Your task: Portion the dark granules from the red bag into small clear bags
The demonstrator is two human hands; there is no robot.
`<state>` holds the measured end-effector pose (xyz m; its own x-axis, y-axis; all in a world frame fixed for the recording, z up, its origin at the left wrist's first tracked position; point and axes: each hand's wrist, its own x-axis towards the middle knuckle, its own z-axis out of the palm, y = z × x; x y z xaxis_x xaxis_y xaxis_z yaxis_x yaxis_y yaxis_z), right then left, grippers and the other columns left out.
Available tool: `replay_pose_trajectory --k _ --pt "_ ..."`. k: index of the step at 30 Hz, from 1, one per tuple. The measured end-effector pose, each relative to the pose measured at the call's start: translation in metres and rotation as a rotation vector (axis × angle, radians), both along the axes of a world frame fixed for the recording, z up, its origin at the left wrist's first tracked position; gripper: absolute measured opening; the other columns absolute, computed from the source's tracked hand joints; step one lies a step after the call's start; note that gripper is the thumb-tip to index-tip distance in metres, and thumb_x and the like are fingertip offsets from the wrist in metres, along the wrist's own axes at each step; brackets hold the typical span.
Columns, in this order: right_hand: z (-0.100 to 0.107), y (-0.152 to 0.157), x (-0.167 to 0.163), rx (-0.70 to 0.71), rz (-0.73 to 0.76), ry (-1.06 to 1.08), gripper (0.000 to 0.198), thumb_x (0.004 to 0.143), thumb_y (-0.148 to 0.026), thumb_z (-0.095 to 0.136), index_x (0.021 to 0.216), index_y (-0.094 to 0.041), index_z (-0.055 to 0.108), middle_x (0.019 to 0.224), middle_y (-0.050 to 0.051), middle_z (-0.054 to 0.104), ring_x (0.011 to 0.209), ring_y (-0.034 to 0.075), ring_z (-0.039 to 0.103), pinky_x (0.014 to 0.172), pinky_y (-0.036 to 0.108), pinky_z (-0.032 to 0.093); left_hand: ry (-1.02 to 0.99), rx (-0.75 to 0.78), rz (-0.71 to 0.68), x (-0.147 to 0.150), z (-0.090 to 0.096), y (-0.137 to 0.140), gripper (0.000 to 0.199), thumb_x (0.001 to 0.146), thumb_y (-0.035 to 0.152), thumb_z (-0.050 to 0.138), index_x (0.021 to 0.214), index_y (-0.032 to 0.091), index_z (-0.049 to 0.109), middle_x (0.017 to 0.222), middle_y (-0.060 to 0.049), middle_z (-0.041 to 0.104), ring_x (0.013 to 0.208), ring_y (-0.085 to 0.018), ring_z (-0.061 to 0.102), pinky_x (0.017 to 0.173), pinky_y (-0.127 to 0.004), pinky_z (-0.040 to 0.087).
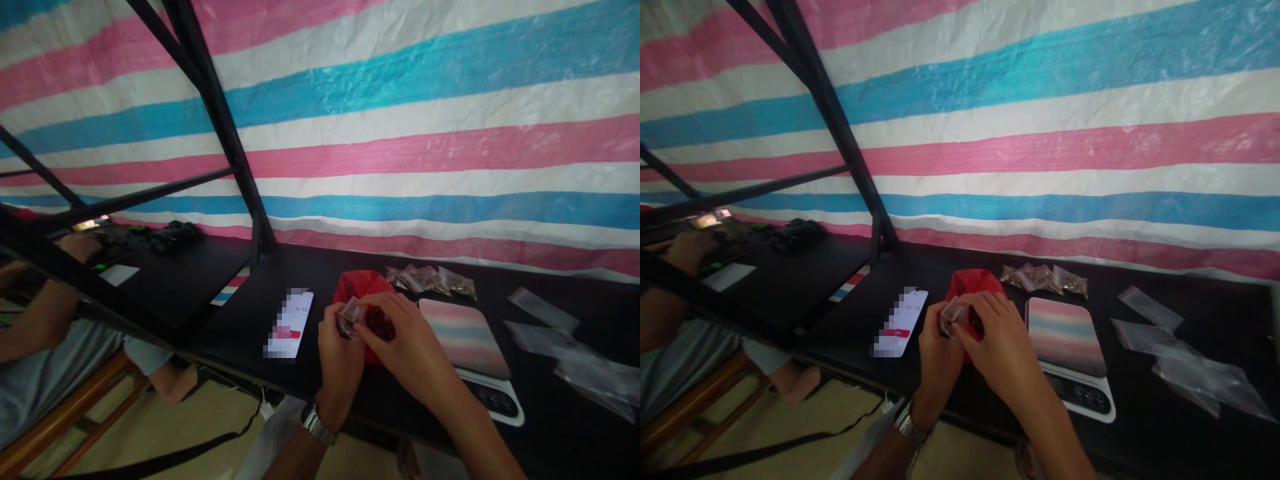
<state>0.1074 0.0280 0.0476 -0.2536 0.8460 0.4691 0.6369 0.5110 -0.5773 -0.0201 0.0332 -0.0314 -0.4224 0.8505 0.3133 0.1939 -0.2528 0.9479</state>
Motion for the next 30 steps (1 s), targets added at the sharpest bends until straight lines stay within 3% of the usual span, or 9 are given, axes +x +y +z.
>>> replay_pose_trajectory --k 6,11,18,23,30 --pt "0.003 0.002 0.001 0.003 0.008 0.139 0.025 0.091 -0.020 0.074 0.114 -0.029 0.073 0.119 0.006 0.079 0.113 0.028 0.071 0.101 0.045 0.053 -0.089 0.043 -0.086 -0.001 0.011 -0.002 0.026 0.082 0.015 0.071 0.104 0.022 0.060 0.082 0.003 0.065 0.070 -0.014 0.062 0.067 -0.026 0.050" --pt "0.006 0.010 0.013 -0.051 -0.066 0.229 0.025 0.093 -0.031 0.071 0.118 -0.028 0.071 0.124 0.008 0.077 0.116 0.029 0.070 0.104 0.044 0.052 -0.099 0.109 -0.072 -0.009 0.021 -0.003 0.018 0.089 0.021 0.071 0.097 0.024 0.055 0.080 0.005 0.056 0.068 -0.013 0.057 0.066 -0.024 0.048" --pt "-0.017 0.028 0.039 -0.265 -0.065 -0.196 0.009 0.094 -0.026 0.069 0.099 -0.024 0.075 0.106 0.007 0.081 0.098 0.028 0.073 0.089 0.040 0.050 -0.047 0.163 -0.142 -0.032 0.023 -0.006 0.015 0.092 0.020 0.068 0.101 0.024 0.056 0.087 0.002 0.054 0.076 -0.014 0.057 0.073 -0.024 0.049" --pt "-0.030 0.032 0.026 -0.205 -0.206 -0.409 0.010 0.095 -0.024 0.067 0.102 -0.022 0.074 0.110 0.010 0.081 0.099 0.031 0.071 0.086 0.041 0.046 0.021 0.118 -0.154 -0.033 0.022 0.000 0.009 0.089 0.017 0.066 0.088 0.023 0.059 0.079 0.003 0.055 0.068 -0.014 0.053 0.066 -0.024 0.046" --pt "-0.024 0.030 0.012 -0.159 -0.337 -0.481 0.012 0.094 -0.021 0.066 0.104 -0.020 0.074 0.114 0.014 0.079 0.102 0.034 0.069 0.085 0.044 0.045 0.010 0.105 -0.064 -0.028 0.022 0.008 0.007 0.087 0.018 0.065 0.086 0.023 0.059 0.078 0.002 0.056 0.070 -0.015 0.055 0.067 -0.026 0.046"
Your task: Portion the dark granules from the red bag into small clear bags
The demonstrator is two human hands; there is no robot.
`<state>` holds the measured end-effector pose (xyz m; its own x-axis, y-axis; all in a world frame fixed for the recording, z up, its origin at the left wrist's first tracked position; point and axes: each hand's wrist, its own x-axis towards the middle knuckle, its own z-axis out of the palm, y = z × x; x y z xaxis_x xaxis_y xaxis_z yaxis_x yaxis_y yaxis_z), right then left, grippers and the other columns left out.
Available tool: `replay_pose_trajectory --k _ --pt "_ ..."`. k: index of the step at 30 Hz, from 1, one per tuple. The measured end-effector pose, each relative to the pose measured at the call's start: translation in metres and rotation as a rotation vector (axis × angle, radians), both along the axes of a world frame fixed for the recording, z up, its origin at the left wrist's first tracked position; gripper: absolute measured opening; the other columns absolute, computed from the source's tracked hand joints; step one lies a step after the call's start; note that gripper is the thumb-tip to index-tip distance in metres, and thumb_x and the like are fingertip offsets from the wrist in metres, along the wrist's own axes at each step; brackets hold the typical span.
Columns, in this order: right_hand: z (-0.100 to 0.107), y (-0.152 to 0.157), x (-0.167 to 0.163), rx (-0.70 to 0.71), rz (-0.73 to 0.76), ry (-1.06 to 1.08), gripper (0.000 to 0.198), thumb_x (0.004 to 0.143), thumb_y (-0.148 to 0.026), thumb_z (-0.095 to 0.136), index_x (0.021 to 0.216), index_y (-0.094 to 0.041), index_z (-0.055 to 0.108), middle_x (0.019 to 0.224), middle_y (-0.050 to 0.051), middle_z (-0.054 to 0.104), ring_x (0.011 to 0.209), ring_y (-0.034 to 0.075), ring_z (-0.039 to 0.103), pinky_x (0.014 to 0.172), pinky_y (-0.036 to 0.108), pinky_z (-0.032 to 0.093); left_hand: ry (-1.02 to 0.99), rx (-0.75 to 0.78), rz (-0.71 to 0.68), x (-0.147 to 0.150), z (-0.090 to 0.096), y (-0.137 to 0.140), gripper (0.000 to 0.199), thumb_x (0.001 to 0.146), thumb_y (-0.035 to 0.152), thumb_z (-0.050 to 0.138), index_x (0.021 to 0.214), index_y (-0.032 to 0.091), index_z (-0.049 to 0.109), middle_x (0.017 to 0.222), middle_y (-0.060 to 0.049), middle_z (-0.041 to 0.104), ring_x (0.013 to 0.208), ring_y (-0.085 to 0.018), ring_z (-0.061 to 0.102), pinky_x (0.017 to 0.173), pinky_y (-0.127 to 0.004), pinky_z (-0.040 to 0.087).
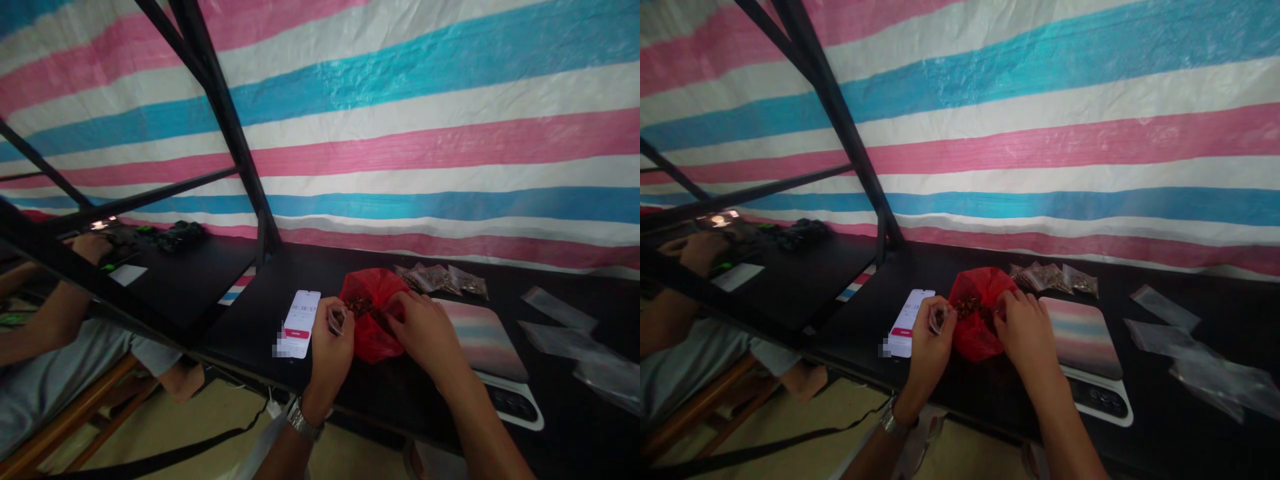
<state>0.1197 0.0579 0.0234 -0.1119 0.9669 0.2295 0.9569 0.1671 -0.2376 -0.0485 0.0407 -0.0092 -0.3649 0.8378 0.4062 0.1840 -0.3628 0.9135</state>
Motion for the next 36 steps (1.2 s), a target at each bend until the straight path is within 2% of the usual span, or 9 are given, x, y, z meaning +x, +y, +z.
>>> replay_pose_trajectory --k 2,6,9,13,21,26,31,34,36 --pt "0.002 0.000 -0.002 0.009 0.027 0.059 0.010 0.094 -0.022 0.068 0.102 -0.022 0.074 0.111 0.012 0.079 0.101 0.032 0.069 0.086 0.043 0.045 -0.006 -0.003 0.044 -0.001 -0.001 0.001 0.008 0.088 0.017 0.062 0.086 0.023 0.058 0.078 0.002 0.055 0.071 -0.015 0.055 0.067 -0.026 0.046" --pt "0.005 0.004 -0.013 0.072 0.172 0.250 0.010 0.093 -0.021 0.071 0.101 -0.027 0.075 0.111 0.005 0.079 0.106 0.029 0.068 0.092 0.041 0.045 -0.007 -0.042 0.139 -0.003 -0.005 0.001 0.014 0.086 0.011 0.060 0.087 0.024 0.055 0.076 0.004 0.052 0.067 -0.015 0.051 0.065 -0.026 0.043" --pt "0.001 0.011 -0.022 0.088 0.162 0.243 0.010 0.095 -0.021 0.071 0.101 -0.026 0.076 0.114 0.005 0.079 0.112 0.031 0.066 0.094 0.043 0.045 0.018 -0.098 0.171 -0.004 -0.010 0.000 0.022 0.081 0.006 0.064 0.085 0.024 0.052 0.074 0.006 0.049 0.066 -0.014 0.049 0.064 -0.026 0.040" --pt "-0.007 0.020 -0.031 0.023 0.072 0.143 0.012 0.096 -0.023 0.069 0.105 -0.022 0.077 0.114 0.010 0.079 0.116 0.034 0.064 0.095 0.045 0.045 0.061 -0.163 0.174 -0.005 -0.016 0.001 0.028 0.074 0.000 0.069 0.083 0.022 0.054 0.078 0.006 0.051 0.071 -0.015 0.049 0.069 -0.028 0.039" --pt "-0.007 0.020 -0.045 -0.109 0.181 0.218 0.013 0.092 -0.021 0.070 0.102 -0.020 0.078 0.109 0.010 0.081 0.106 0.029 0.069 0.099 0.042 0.046 -0.003 -0.247 0.133 -0.005 -0.019 0.008 0.039 0.068 -0.010 0.062 0.085 0.023 0.050 0.075 0.008 0.050 0.067 -0.013 0.051 0.068 -0.026 0.042" --pt "-0.006 0.019 -0.037 -0.158 0.229 0.317 0.011 0.089 -0.019 0.069 0.096 -0.022 0.077 0.101 0.007 0.083 0.095 0.026 0.074 0.088 0.036 0.051 -0.055 -0.234 0.122 -0.004 -0.018 0.011 0.038 0.069 -0.010 0.061 0.084 0.023 0.049 0.076 0.008 0.050 0.068 -0.013 0.052 0.069 -0.025 0.044" --pt "-0.010 0.018 -0.020 -0.230 0.240 0.569 0.010 0.085 -0.020 0.067 0.092 -0.023 0.074 0.093 0.005 0.083 0.086 0.023 0.077 0.080 0.033 0.055 -0.080 -0.189 0.078 0.001 -0.019 0.012 0.034 0.070 -0.006 0.060 0.084 0.023 0.049 0.077 0.007 0.051 0.070 -0.012 0.054 0.070 -0.024 0.045" --pt "-0.010 0.017 -0.010 -0.252 0.209 0.694 0.009 0.086 -0.029 0.068 0.091 -0.023 0.074 0.089 0.005 0.082 0.083 0.023 0.077 0.077 0.033 0.056 -0.074 -0.140 0.062 0.003 -0.019 0.012 0.032 0.073 -0.004 0.058 0.085 0.023 0.048 0.081 0.006 0.052 0.072 -0.012 0.055 0.072 -0.025 0.046" --pt "-0.008 0.018 -0.004 -0.262 0.187 0.786 0.016 0.088 -0.037 0.067 0.091 -0.023 0.073 0.087 0.005 0.082 0.081 0.023 0.077 0.074 0.034 0.056 -0.054 -0.107 0.066 0.004 -0.018 0.011 0.028 0.077 0.000 0.059 0.087 0.024 0.049 0.083 0.005 0.052 0.073 -0.013 0.055 0.073 -0.026 0.046"
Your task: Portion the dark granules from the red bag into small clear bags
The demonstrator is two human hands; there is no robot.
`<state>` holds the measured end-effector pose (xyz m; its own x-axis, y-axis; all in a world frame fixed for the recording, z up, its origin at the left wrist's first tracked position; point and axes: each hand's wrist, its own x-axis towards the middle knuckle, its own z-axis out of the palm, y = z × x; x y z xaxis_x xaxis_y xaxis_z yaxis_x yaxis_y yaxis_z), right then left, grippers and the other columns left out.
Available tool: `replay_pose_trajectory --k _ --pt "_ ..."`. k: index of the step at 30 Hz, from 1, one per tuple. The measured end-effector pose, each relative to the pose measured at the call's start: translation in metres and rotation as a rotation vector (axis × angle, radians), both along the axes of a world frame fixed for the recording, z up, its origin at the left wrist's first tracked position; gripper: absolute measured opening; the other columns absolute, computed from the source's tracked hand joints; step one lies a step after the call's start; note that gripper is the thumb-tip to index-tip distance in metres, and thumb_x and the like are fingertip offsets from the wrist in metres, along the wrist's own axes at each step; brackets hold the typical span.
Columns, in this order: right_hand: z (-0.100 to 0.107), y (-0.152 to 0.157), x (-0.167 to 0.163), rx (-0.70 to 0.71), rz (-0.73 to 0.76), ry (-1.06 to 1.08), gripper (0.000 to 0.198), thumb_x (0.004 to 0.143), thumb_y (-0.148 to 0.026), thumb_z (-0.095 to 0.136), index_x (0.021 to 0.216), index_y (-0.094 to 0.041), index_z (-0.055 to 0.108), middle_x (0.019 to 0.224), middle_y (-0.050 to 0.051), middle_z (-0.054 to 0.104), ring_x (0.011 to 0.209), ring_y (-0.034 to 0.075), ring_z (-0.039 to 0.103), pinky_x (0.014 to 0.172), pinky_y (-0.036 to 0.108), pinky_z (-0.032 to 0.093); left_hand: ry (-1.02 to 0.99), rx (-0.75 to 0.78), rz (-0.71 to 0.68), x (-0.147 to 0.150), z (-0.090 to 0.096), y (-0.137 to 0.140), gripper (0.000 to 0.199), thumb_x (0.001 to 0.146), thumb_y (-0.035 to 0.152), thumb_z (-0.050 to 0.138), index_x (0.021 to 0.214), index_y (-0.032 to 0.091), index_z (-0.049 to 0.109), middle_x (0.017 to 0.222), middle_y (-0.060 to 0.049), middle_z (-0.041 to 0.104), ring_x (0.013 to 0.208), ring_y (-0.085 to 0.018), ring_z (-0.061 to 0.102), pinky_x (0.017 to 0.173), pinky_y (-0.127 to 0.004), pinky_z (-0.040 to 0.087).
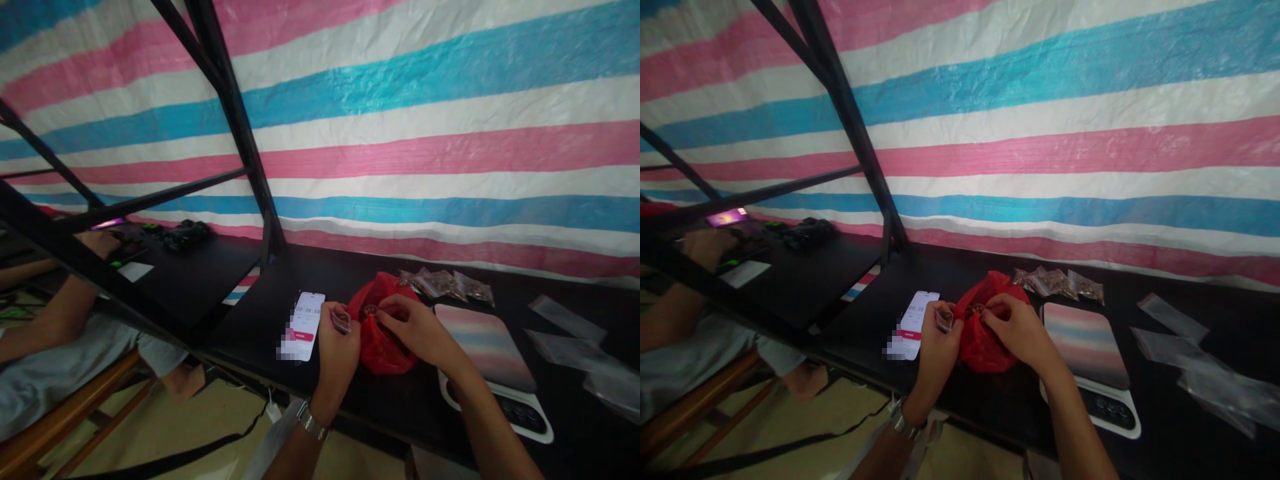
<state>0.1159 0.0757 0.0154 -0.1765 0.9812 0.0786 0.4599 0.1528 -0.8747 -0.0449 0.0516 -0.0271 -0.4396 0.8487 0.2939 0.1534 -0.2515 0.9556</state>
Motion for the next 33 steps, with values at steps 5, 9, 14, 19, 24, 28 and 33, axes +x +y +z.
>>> replay_pose_trajectory --k 5,9,14,19,24,28,33 --pt "0.007 0.003 0.013 -0.015 -0.059 0.175 0.031 0.086 -0.051 0.071 0.094 -0.021 0.073 0.089 0.007 0.082 0.082 0.024 0.077 0.074 0.034 0.057 0.089 0.063 0.041 0.001 0.004 -0.007 0.013 0.089 0.019 0.067 0.092 0.023 0.055 0.083 0.003 0.051 0.075 -0.016 0.052 0.071 -0.029 0.044" --pt "0.016 0.000 0.013 0.020 -0.057 0.262 0.038 0.085 -0.057 0.075 0.097 -0.021 0.073 0.087 0.007 0.081 0.081 0.023 0.076 0.073 0.033 0.057 0.174 0.023 0.022 0.005 0.006 -0.011 0.012 0.091 0.027 0.070 0.098 0.023 0.061 0.083 0.002 0.060 0.072 -0.017 0.057 0.069 -0.029 0.047" --pt "0.028 -0.013 -0.005 0.085 0.031 0.197 0.017 0.091 -0.038 0.071 0.099 -0.023 0.075 0.097 0.005 0.082 0.089 0.023 0.077 0.082 0.035 0.057 0.179 -0.061 -0.023 0.006 0.007 -0.012 0.017 0.091 0.031 0.073 0.104 0.023 0.066 0.092 -0.002 0.071 0.080 -0.019 0.066 0.074 -0.031 0.051" --pt "0.035 -0.026 -0.024 0.248 0.049 -0.114 0.013 0.086 -0.015 0.075 0.094 -0.025 0.074 0.099 0.002 0.079 0.097 0.025 0.072 0.097 0.045 0.051 0.122 -0.067 -0.085 0.004 0.000 -0.010 0.031 0.086 0.013 0.069 0.115 0.023 0.064 0.105 -0.005 0.074 0.092 -0.021 0.070 0.083 -0.033 0.055" --pt "0.034 -0.033 -0.029 0.430 0.071 -0.315 0.021 0.086 -0.011 0.077 0.098 -0.028 0.074 0.110 0.001 0.078 0.106 0.029 0.068 0.097 0.049 0.049 0.113 -0.028 -0.133 0.005 -0.004 -0.008 0.031 0.092 0.016 0.064 0.122 0.022 0.060 0.109 -0.007 0.073 0.098 -0.022 0.072 0.088 -0.036 0.056" --pt "0.033 -0.035 -0.027 0.536 0.045 -0.320 0.021 0.087 -0.011 0.078 0.100 -0.027 0.073 0.109 0.002 0.078 0.105 0.028 0.069 0.098 0.048 0.048 0.110 -0.027 -0.128 0.006 0.000 -0.007 0.032 0.089 0.013 0.065 0.120 0.022 0.060 0.104 -0.006 0.073 0.091 -0.021 0.071 0.081 -0.034 0.056" --pt "0.036 -0.033 -0.019 0.534 0.002 -0.206 0.018 0.089 -0.016 0.077 0.103 -0.027 0.074 0.111 0.003 0.079 0.107 0.028 0.070 0.102 0.048 0.047 0.105 -0.003 -0.130 0.009 0.004 -0.007 0.030 0.089 0.017 0.067 0.117 0.022 0.059 0.099 -0.003 0.071 0.085 -0.019 0.069 0.077 -0.031 0.054"
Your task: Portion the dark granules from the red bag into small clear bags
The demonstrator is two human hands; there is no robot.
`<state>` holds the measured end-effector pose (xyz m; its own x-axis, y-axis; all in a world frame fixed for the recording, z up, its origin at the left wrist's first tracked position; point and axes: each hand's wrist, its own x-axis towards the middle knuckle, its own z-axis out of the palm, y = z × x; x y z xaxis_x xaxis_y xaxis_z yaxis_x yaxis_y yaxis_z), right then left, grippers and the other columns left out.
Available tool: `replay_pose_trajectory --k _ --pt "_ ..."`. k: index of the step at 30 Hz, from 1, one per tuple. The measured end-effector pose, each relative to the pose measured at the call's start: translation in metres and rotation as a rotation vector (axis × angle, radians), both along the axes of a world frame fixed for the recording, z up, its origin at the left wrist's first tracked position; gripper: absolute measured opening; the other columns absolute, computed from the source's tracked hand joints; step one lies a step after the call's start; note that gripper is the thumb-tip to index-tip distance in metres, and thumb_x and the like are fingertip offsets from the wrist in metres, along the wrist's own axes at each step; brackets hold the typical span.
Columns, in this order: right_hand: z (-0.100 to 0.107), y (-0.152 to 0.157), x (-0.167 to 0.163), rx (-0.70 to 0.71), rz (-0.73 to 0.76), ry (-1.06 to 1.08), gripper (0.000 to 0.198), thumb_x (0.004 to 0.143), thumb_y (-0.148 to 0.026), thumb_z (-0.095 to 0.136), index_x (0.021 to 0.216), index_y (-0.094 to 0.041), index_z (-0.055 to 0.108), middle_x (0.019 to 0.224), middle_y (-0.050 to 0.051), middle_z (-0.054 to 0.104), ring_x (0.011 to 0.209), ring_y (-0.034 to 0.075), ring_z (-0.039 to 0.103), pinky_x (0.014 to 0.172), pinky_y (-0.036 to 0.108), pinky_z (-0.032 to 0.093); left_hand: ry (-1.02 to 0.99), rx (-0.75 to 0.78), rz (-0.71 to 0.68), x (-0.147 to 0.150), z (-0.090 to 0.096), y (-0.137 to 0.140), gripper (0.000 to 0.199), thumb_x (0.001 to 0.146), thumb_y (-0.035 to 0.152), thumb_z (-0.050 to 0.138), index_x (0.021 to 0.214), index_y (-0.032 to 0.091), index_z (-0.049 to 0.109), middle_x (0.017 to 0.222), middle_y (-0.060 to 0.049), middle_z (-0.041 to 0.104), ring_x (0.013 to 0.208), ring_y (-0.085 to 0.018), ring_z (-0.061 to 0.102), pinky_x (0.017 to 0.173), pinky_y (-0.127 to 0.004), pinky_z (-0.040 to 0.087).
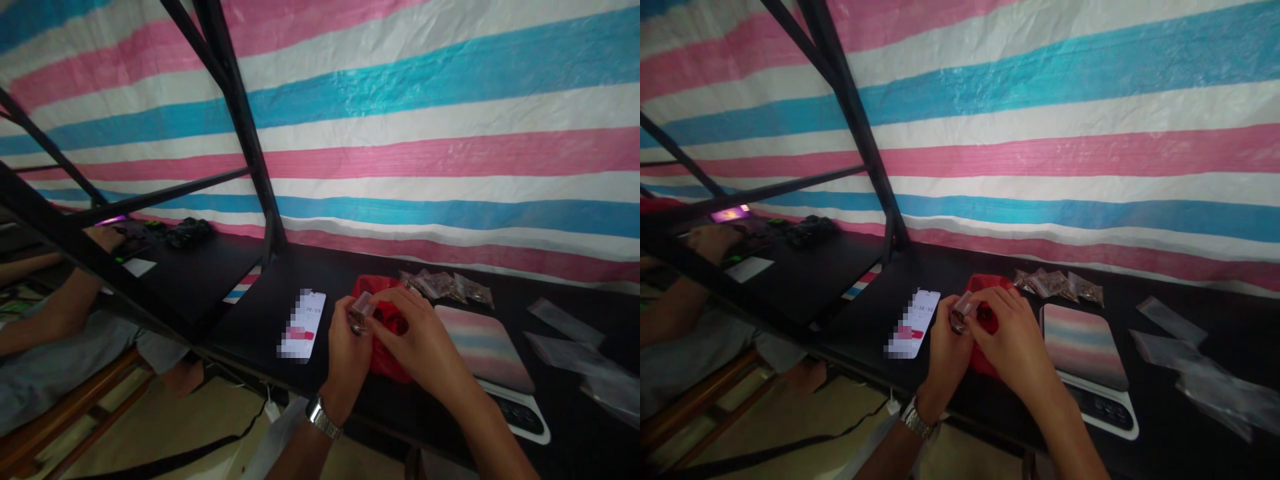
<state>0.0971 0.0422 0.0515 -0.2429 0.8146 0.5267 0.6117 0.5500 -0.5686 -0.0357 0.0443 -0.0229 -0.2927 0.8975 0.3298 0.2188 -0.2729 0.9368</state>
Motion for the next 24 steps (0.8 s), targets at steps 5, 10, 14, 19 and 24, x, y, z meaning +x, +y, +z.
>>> replay_pose_trajectory --k 5,10,14,19,24 --pt "-0.006 0.006 0.025 -0.096 -0.143 -0.021 0.010 0.093 -0.030 0.070 0.101 -0.026 0.075 0.104 0.007 0.081 0.098 0.030 0.073 0.089 0.043 0.051 0.013 0.066 0.044 0.001 0.007 -0.004 0.015 0.097 0.025 0.063 0.110 0.022 0.057 0.083 0.002 0.064 0.070 -0.014 0.063 0.068 -0.027 0.051" --pt "-0.034 0.011 0.048 -0.234 -0.201 -0.315 0.005 0.091 -0.027 0.069 0.091 -0.025 0.074 0.091 0.008 0.080 0.083 0.029 0.073 0.075 0.038 0.047 0.002 0.102 0.069 -0.003 0.007 -0.006 0.017 0.095 0.023 0.065 0.108 0.023 0.055 0.083 0.002 0.060 0.073 -0.014 0.062 0.069 -0.026 0.051" --pt "-0.036 0.013 0.047 -0.188 -0.190 -0.309 0.011 0.094 -0.026 0.065 0.097 -0.023 0.075 0.103 0.012 0.079 0.095 0.031 0.072 0.086 0.042 0.050 -0.020 0.142 0.078 -0.005 0.001 -0.004 0.018 0.094 0.021 0.064 0.107 0.023 0.053 0.083 0.003 0.056 0.072 -0.014 0.058 0.070 -0.026 0.049" --pt "-0.005 0.001 0.025 -0.312 0.057 -0.041 0.017 0.097 -0.029 0.062 0.104 -0.024 0.076 0.108 0.007 0.080 0.099 0.026 0.073 0.091 0.040 0.052 -0.009 0.159 0.073 -0.009 -0.002 -0.007 0.024 0.092 0.018 0.064 0.111 0.023 0.051 0.085 0.003 0.053 0.075 -0.014 0.056 0.074 -0.026 0.048" --pt "0.016 -0.019 -0.002 -0.409 0.258 0.041 0.009 0.095 -0.030 0.069 0.098 -0.026 0.077 0.105 0.001 0.082 0.096 0.023 0.075 0.089 0.034 0.052 0.008 0.166 -0.023 -0.013 0.001 -0.019 0.052 0.079 0.008 0.068 0.124 0.023 0.047 0.097 0.000 0.053 0.083 -0.015 0.058 0.076 -0.026 0.050"
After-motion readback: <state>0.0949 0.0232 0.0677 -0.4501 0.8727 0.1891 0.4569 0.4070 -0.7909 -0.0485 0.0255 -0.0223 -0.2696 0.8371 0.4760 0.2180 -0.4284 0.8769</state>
